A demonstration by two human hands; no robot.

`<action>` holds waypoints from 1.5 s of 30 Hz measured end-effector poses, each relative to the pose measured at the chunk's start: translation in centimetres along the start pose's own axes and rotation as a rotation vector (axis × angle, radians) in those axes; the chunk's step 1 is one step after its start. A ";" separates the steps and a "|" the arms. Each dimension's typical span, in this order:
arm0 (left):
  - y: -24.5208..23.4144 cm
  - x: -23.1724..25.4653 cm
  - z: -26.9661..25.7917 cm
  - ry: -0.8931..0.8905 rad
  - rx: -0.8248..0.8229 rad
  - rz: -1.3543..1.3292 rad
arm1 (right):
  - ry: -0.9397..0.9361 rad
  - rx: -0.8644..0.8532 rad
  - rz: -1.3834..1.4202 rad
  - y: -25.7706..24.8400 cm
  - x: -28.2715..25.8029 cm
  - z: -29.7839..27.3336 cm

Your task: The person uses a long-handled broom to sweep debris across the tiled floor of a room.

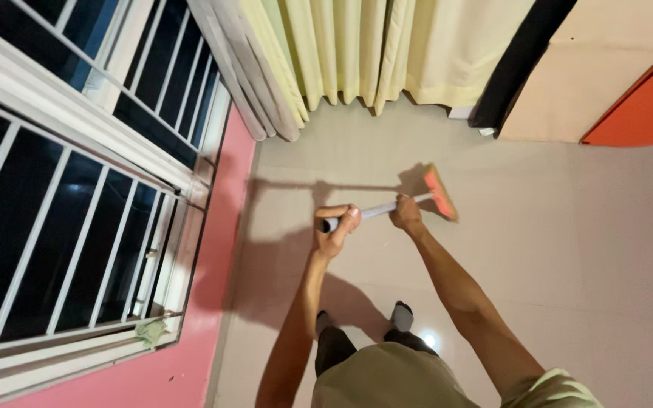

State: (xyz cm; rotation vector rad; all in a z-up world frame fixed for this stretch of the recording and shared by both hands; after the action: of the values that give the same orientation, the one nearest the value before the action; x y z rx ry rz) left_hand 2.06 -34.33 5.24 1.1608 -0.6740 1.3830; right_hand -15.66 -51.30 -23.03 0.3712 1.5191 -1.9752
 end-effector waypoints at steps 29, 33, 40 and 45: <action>-6.5 10.1 6.1 0.038 0.001 0.299 | -0.521 0.267 -0.059 3.1 -19.9 3.0; -0.3 6.1 5.6 0.028 -0.052 0.233 | -0.204 -0.077 0.142 1.0 -9.1 4.2; 10.0 -7.1 3.1 -0.108 -0.114 0.195 | 0.017 -0.023 0.050 -4.9 9.6 2.9; 10.3 -11.1 2.1 -0.127 -0.052 0.097 | -0.250 0.254 0.012 -6.0 10.1 -0.3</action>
State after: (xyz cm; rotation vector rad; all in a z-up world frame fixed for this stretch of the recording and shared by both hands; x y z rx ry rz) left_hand -8.82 -42.42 -1.82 1.1951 -0.8618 1.3723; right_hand -27.18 -53.12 -24.18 0.2254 1.1139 -2.1214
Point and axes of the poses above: each hand's wrist, its own z-axis towards the middle knuckle, its own y-axis out of the palm, x = y × z, the point moved 7 cm from there along z, towards the middle knuckle, and after that the axes turned 12 degrees about x, right-handed, at the moved point
